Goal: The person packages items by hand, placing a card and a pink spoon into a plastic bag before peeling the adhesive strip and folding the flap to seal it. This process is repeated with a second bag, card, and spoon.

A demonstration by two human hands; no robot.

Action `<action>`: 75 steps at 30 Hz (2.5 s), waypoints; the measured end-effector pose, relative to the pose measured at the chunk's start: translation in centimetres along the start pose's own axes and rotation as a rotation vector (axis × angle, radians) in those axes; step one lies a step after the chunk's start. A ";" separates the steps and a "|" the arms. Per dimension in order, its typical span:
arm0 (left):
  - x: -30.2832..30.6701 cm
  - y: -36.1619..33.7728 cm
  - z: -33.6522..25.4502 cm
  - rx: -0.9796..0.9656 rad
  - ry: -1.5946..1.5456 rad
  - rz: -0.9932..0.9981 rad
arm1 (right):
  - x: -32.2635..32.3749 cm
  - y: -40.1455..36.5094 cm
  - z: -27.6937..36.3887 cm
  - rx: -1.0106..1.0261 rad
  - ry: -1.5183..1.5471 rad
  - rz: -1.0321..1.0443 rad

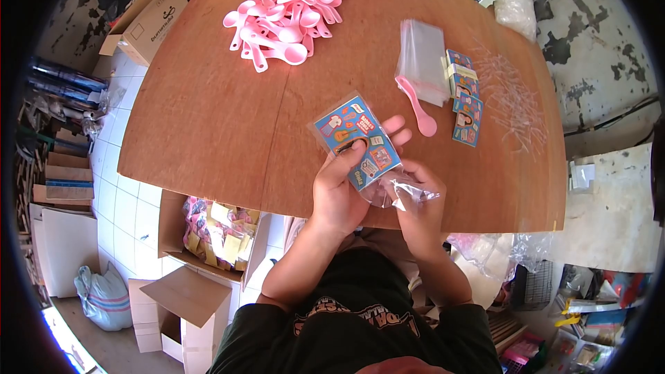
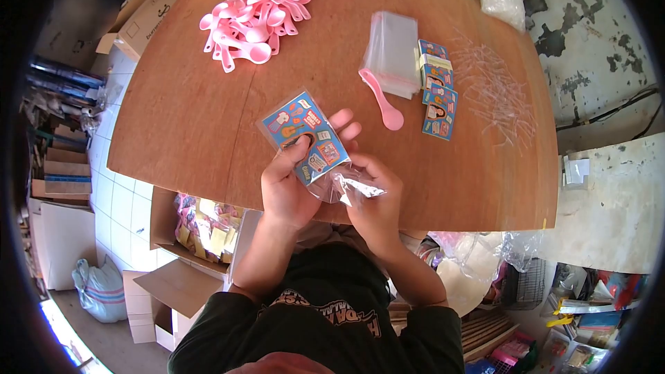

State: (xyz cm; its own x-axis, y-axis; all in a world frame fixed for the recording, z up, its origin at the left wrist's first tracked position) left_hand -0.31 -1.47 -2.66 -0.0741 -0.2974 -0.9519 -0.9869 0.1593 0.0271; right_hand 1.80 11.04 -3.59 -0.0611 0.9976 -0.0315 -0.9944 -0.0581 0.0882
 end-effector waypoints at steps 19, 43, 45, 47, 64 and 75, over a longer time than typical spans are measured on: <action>-0.4 -0.4 1.0 -0.009 0.159 0.037 | -0.6 -0.3 1.5 -0.239 0.297 -0.021; 0.9 0.9 -4.3 -0.091 -0.164 -0.218 | 3.2 8.5 5.8 0.691 -0.906 0.019; 0.8 1.2 -4.0 -0.079 -0.204 -0.231 | 3.3 10.8 5.2 0.625 -1.067 0.056; 0.8 1.6 -3.7 -0.063 -0.220 -0.219 | 2.9 12.2 4.2 0.560 -1.222 0.103; 2.0 2.5 -4.6 0.027 -0.449 -0.259 | 5.3 2.1 9.2 0.833 -0.602 0.413; 1.1 1.9 -3.2 0.032 -0.365 -0.192 | 4.0 0.8 9.8 1.217 -0.952 0.257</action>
State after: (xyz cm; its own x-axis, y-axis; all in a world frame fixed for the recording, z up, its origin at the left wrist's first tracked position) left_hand -2.71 -4.56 -2.68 0.1724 0.0274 -0.9847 -0.9723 0.1647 -0.1656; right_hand 1.58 15.34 6.15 0.3306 0.6484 0.6858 -0.2731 -0.6298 0.7271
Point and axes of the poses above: each hand's wrist, its own y-axis towards the middle knuckle, its own x-axis out of the back of the hand, z = x × y, the point moved 1 cm from there along y, towards the middle knuckle, and after that the axes turned 2 degrees about z, right-handed, at the moved point
